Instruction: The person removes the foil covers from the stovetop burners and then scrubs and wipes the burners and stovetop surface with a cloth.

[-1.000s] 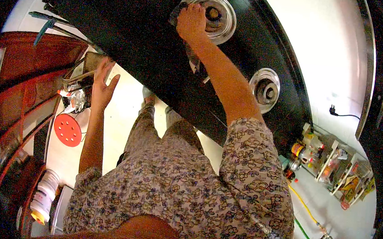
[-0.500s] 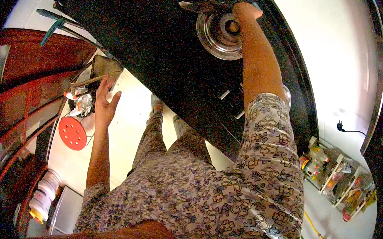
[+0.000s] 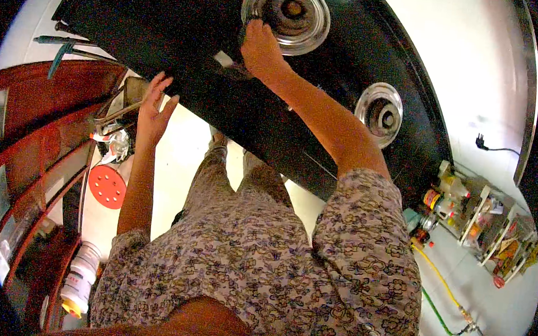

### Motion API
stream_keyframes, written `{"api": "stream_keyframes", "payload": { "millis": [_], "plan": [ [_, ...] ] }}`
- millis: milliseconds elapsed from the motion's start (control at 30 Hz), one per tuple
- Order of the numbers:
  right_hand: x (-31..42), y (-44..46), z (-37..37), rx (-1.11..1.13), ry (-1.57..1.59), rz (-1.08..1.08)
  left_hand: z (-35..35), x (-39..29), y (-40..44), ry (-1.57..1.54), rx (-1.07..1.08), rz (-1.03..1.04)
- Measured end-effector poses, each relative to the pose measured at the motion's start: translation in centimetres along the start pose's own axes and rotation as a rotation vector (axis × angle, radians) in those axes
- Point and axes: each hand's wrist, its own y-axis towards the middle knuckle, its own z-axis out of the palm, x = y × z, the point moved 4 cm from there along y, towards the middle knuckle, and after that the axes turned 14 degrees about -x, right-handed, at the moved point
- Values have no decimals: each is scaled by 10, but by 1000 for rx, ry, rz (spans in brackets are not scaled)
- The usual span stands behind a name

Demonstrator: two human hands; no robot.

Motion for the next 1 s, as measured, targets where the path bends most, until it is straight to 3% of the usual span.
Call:
{"api": "stream_keyframes", "payload": {
  "millis": [100,200,267,367,467,500,633,767,833,933,1000],
  "plan": [
    [-25,-58,23,-404,193,5,9,-25,6,28,29,50],
    [-83,-93,59,-402,533,244,16,-32,5,24,50,63],
    [-118,-106,61,-444,347,214,19,-32,1,24,59,50],
    [-173,-112,78,-559,375,404,15,-30,-2,57,57,36],
    [-198,-122,67,-653,608,829,12,-24,-4,145,49,100],
    [-203,-120,64,-771,565,781,13,-23,-3,201,50,146],
    [-220,-70,58,-882,686,489,26,-24,7,382,77,382],
    [-218,17,51,-738,654,196,42,-26,21,534,112,460],
    [-205,58,55,-700,620,-49,48,-26,26,597,127,460],
    [-196,105,83,-637,980,-105,54,-24,29,645,140,455],
    [-201,85,59,-543,962,-109,56,-26,27,642,129,457]
  ]
}}
